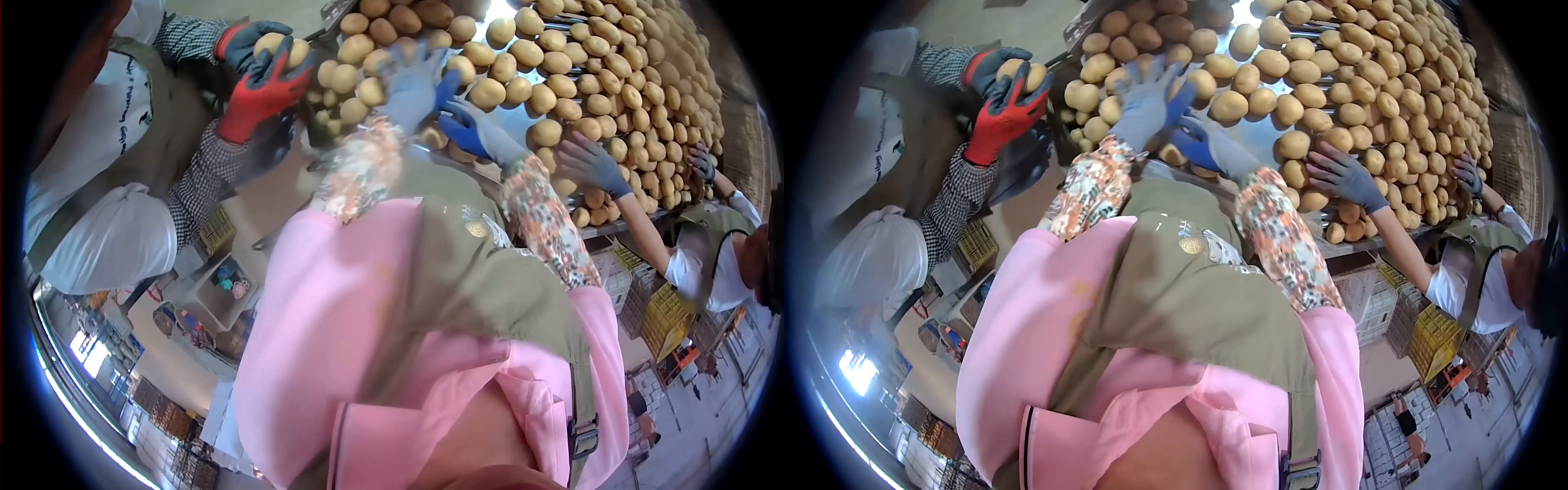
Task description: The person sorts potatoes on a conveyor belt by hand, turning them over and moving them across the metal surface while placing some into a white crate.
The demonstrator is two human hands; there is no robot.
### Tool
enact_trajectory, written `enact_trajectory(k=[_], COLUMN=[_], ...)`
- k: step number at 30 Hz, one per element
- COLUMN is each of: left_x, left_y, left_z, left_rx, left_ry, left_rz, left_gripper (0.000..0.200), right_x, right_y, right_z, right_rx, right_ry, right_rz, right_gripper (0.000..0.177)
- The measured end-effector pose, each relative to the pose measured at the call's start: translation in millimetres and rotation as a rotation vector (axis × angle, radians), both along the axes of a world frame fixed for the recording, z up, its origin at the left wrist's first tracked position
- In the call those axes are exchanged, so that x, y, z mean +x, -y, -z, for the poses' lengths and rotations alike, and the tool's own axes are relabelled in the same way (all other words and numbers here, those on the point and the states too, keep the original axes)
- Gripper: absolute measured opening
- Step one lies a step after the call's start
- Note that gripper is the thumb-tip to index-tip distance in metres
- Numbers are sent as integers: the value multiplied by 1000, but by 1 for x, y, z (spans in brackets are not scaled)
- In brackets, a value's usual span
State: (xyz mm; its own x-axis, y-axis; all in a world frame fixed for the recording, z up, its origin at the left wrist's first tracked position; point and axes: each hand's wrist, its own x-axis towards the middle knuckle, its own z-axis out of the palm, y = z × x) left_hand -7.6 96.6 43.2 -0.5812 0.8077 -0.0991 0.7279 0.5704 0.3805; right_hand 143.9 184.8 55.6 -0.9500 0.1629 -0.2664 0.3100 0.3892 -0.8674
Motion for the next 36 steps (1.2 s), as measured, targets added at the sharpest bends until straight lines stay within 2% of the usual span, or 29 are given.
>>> enact_trajectory(k=[2,4,5,7,8,10,12,13,14,15,16,19,20,21,22,23,25,27,29,31,32,34,35,36], left_x=[-9,-12,-13,-11,-11,-9,-10,-12,-18,-27,-38,-58,-59,-58,-66,-58,-43,-30,-16,-5,-2,-10,-21,-41], left_y=[40,87,103,123,126,120,95,77,56,36,20,-17,-24,-28,-18,0,38,75,113,138,142,158,161,157], left_z=[-6,26,37,37,36,28,6,0,-3,1,10,20,14,12,31,19,22,22,29,32,20,39,44,50], left_rx=[-96,-83,-73,-95,-113,-64,19,14,89,164,210,251,88,-75,-162,-163,-265,-219,-178,-7,-19,-83,-152,-144], left_ry=[93,-80,-169,-209,-255,-250,-234,-232,-203,-178,-145,-60,-56,-51,-28,3,-262,-182,-100,-194,-126,-49,19,18], left_rz=[-26,-17,-11,-62,-125,-132,-93,-83,-74,-66,-39,-2,-78,-151,-141,-38,104,84,62,20,0,31,63,64], left_gripper=[61,64,66,66,67,68,69,69,68,68,67,73,77,82,89,82,77,74,71,65,54,56,58,58], right_x=[29,72,98,131,129,115,63,26,3,-15,-27,-41,-33,-25,-9,9,47,82,109,128,132,134,131,128], right_y=[-12,-23,-28,-31,-33,-31,-24,-11,-2,11,23,12,-4,-24,-38,-52,-63,-56,-44,-27,-19,-5,0,4], right_z=[-20,-24,-23,-24,-19,-6,1,-22,-30,-21,1,14,15,23,17,12,-1,-3,4,6,5,2,1,0], right_rx=[243,710,707,925,918,341,292,452,652,648,779,836,709,731,801,870,803,993,870,833,839,857,864,737], right_ry=[-34,-63,-56,107,108,155,39,-77,-76,-85,-121,-58,-54,-128,-114,-100,-34,44,60,174,181,191,190,145], right_rz=[233,137,146,-258,-255,92,180,191,28,-82,-229,-322,-194,-208,-169,-127,-44,-52,17,65,67,219,216,282], right_gripper=[35,36,36,31,31,29,26,26,32,38,38,40,44,47,49,50,50,50,46,43,43,40,40,40])
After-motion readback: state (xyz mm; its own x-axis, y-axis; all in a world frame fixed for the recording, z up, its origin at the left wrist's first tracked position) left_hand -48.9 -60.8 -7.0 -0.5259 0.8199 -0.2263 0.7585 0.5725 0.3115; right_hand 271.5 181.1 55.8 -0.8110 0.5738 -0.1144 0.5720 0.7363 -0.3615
